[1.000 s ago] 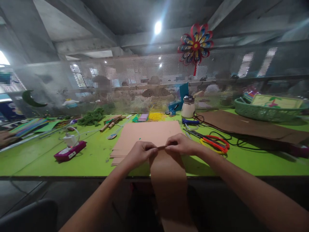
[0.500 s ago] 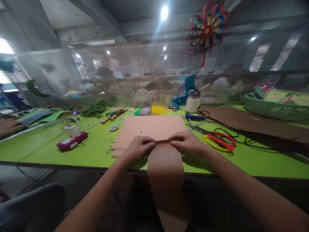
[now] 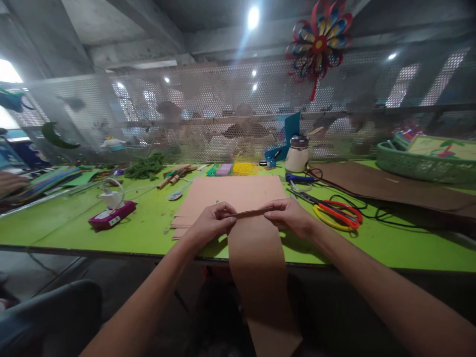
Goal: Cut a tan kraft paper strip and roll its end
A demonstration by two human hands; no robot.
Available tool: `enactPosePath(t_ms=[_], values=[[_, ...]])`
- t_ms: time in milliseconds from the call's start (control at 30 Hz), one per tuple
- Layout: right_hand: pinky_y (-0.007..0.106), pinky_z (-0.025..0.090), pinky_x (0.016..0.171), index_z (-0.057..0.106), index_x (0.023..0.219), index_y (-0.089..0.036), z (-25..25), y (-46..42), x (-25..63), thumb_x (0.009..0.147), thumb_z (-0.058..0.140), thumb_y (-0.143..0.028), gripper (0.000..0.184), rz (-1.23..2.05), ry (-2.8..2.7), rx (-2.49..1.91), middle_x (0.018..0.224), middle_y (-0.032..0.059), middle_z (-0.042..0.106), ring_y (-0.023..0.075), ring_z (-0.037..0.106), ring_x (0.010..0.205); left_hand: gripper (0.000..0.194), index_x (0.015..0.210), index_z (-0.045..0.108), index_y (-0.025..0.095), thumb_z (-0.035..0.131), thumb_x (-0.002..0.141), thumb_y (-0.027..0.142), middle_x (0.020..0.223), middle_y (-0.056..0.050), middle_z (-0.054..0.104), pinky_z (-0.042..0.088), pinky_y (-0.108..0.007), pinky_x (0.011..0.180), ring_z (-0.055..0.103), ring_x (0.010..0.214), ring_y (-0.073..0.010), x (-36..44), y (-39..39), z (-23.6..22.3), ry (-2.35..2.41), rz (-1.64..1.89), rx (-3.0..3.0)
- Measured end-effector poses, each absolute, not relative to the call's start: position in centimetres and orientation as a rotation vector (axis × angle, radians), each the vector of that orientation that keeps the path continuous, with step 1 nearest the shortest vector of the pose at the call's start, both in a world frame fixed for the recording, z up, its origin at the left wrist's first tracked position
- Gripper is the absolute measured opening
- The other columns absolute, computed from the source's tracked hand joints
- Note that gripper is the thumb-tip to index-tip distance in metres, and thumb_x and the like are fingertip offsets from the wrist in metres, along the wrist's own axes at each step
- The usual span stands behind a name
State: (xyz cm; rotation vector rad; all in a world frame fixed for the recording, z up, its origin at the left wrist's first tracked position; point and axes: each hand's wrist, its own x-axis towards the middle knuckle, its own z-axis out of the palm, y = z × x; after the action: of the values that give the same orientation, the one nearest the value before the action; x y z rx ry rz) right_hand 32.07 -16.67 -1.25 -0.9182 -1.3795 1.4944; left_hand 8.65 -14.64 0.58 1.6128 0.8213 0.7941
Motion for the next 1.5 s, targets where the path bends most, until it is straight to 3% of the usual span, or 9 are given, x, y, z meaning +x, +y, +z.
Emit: enactPosePath(t_ms=[233, 333, 400, 500, 600, 800, 1033, 1167, 1500], values=[[0.019, 0.012, 0.04, 0.067, 0.09, -0.009, -0.8, -17.0, 31.5, 0.066, 0.065, -0.021, 0.027, 1.45, -1.368, -0.899, 0.043, -0.0099, 0.031, 0.0025, 0.022, 0.037, 0.022, 0.084, 0.056, 0.014, 0.062, 0.066, 0.024, 0.07, 0.001, 0.056, 0.037, -0.02, 0.053, 0.05, 0.059, -0.0099, 8.2, -14.5, 0.9, 0.839, 0.787, 1.716], [0.019, 0.015, 0.039, 0.067, 0.088, -0.008, -1.0, -17.0, 31.1, 0.066, 0.064, -0.021, 0.026, 1.394, -1.386, -0.909, 0.042, -0.0099, 0.033, 0.0025, 0.024, 0.036, 0.024, 0.085, 0.064, 0.014, 0.054, 0.074, 0.032, 0.084, -0.005, 0.062, 0.041, -0.025, 0.066, 0.055, 0.076, -0.0162, 8.5, -14.0, 2.0, 0.876, 0.695, 1.895], [0.019, 0.021, 0.039, 0.068, 0.088, -0.009, -1.3, -17.0, 30.9, 0.067, 0.062, -0.021, 0.025, 1.326, -1.427, -0.909, 0.041, -0.0088, 0.036, 0.0039, 0.029, 0.036, 0.036, 0.085, 0.068, 0.013, 0.044, 0.082, 0.04, 0.084, -0.007, 0.064, 0.04, -0.026, 0.071, 0.055, 0.079, -0.0173, 9.1, -13.8, 3.0, 0.895, 0.604, 1.963], [0.021, 0.03, 0.041, 0.069, 0.089, -0.011, -1.9, -16.9, 30.9, 0.069, 0.06, -0.021, 0.023, 1.184, -1.525, -0.885, 0.045, -0.0056, 0.046, 0.0065, 0.038, 0.039, 0.046, 0.08, 0.068, 0.011, 0.041, 0.083, 0.048, 0.07, -0.004, 0.06, 0.037, -0.024, 0.062, 0.049, 0.065, -0.0138, 10.2, -13.6, 4.3, 0.904, 0.417, 2.054], [0.021, 0.034, 0.043, 0.07, 0.089, -0.013, -2.1, -16.9, 31.0, 0.072, 0.058, -0.02, 0.022, 1.034, -1.619, -0.885, 0.055, -0.0018, 0.055, 0.0069, 0.042, 0.043, 0.045, 0.071, 0.063, 0.011, 0.046, 0.08, 0.051, 0.056, 0.002, 0.045, 0.026, -0.021, 0.05, 0.036, 0.054, -0.0097, 11.1, -13.7, 4.7, 0.945, 0.255, 2.179], [0.022, 0.04, 0.057, 0.072, 0.086, -0.017, -1.6, -17.1, 31.0, 0.071, 0.057, -0.016, 0.021, 0.808, -1.761, -0.872, 0.078, 0.0041, 0.066, 0.0114, 0.054, 0.064, 0.042, 0.072, 0.056, 0.012, 0.043, 0.082, 0.051, 0.06, 0.004, 0.038, 0.023, -0.02, 0.05, 0.031, 0.055, -0.0087, 11.1, -14.7, 3.3, 0.9, 0.297, 2.181], [0.025, 0.042, 0.061, 0.063, 0.109, -0.015, -0.2, -17.9, 31.7, 0.066, 0.058, -0.015, 0.043, 1.285, -1.591, -0.852, 0.081, 0.0036, 0.064, 0.0131, 0.055, 0.07, 0.036, 0.074, 0.06, 0.012, 0.04, 0.086, 0.039, 0.064, 0.001, 0.053, 0.031, -0.021, 0.055, 0.044, 0.06, -0.0111, 10.9, -16.0, 3.0, 1.018, 0.429, 2.365], [0.026, 0.042, 0.07, 0.066, 0.104, -0.015, 0.4, -18.2, 32.4, 0.069, 0.061, -0.019, 0.036, 1.357, -1.712, -0.789, 0.088, 0.0046, 0.065, 0.0149, 0.056, 0.08, 0.031, 0.089, 0.064, 0.017, 0.038, 0.088, 0.033, 0.08, -0.003, 0.066, 0.036, -0.022, 0.062, 0.056, 0.07, -0.0145, 10.6, -17.3, 2.6, 1.096, 0.548, 2.556], [0.026, 0.047, 0.062, 0.072, 0.081, -0.012, 0.4, -18.4, 31.8, 0.07, 0.069, -0.036, 0.028, 1.193, -1.759, -0.881, 0.071, 0.0047, 0.067, 0.0149, 0.06, 0.067, 0.029, 0.1, 0.065, 0.02, 0.038, 0.09, 0.027, 0.091, -0.005, 0.069, 0.041, -0.024, 0.071, 0.062, 0.082, -0.0182, 10.2, -18.8, 2.1, 1.084, 0.596, 2.701]])
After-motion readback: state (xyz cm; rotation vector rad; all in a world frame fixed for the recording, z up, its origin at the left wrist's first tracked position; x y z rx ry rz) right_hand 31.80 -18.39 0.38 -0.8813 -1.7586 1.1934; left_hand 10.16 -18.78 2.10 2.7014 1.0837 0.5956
